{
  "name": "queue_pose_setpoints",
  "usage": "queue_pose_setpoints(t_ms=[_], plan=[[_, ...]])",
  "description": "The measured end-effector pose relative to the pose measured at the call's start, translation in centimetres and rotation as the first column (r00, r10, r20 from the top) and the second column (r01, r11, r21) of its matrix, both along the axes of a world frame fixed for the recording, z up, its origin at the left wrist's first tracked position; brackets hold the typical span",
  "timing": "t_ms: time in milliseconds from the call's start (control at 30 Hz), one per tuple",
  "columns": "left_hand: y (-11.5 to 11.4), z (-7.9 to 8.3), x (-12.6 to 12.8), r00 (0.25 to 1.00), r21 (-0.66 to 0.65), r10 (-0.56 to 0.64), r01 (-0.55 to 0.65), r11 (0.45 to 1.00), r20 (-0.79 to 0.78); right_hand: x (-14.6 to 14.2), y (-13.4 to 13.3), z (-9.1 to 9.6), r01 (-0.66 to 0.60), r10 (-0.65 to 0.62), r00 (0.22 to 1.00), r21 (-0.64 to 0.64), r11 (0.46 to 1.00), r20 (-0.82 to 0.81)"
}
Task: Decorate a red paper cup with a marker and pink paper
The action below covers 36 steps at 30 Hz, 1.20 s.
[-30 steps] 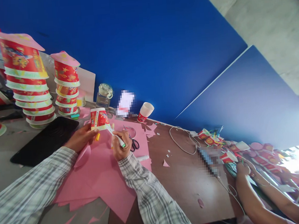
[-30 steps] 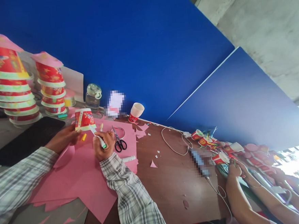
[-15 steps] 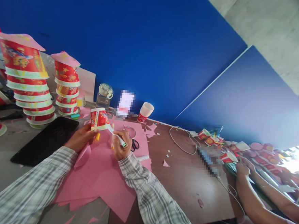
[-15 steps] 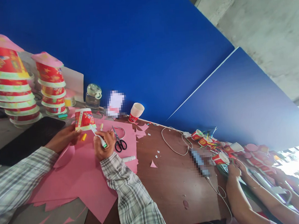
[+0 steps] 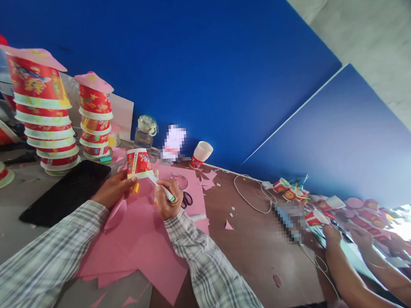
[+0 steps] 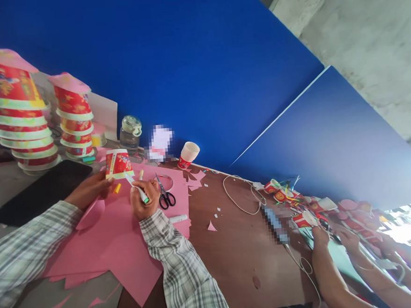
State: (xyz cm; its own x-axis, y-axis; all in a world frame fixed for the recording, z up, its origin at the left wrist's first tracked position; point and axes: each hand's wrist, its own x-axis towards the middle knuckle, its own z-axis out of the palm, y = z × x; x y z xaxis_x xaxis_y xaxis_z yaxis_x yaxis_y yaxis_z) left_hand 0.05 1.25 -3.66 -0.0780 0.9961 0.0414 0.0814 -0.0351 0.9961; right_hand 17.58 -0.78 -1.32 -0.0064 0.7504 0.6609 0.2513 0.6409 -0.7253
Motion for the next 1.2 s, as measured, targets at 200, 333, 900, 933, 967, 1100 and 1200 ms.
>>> queue_pose_setpoints(t_ms=[200, 333, 900, 933, 967, 1100, 1200], plan=[[-0.34, 0.64, 0.00, 0.998, -0.001, -0.008, 0.008, 1.000, 0.066, 0.04, 0.15, -0.05, -0.005, 0.005, 1.000, 0.033, 0.999, 0.005], [-0.19, 0.44, -0.16, 0.996, 0.020, -0.020, 0.018, 1.000, 0.085, 0.19, 0.02, 0.08, -0.015, 0.015, 1.000, -0.002, 1.000, -0.015], [-0.36, 0.97, 0.10, 0.993, 0.010, 0.004, -0.006, 1.000, 0.122, 0.19, -0.05, -0.11, -0.021, 0.021, 0.999, -0.025, 0.999, -0.034], [-0.31, 0.85, 0.05, 0.992, 0.010, 0.003, -0.004, 1.000, 0.125, 0.20, -0.05, -0.12, -0.019, 0.018, 0.999, -0.026, 0.999, -0.030], [-0.25, 0.72, 0.01, 0.992, 0.012, 0.001, -0.003, 1.000, 0.128, 0.21, -0.02, -0.14, -0.015, 0.015, 1.000, -0.025, 1.000, -0.024], [-0.16, 0.34, -0.06, 0.994, 0.021, -0.024, 0.022, 1.000, 0.110, 0.26, 0.28, -0.15, 0.013, -0.013, 1.000, -0.021, 1.000, 0.001], [-0.17, 0.29, -0.03, 0.995, 0.025, -0.025, 0.023, 0.999, 0.100, 0.31, 0.44, -0.12, 0.022, -0.022, 1.000, -0.009, 1.000, 0.009]])
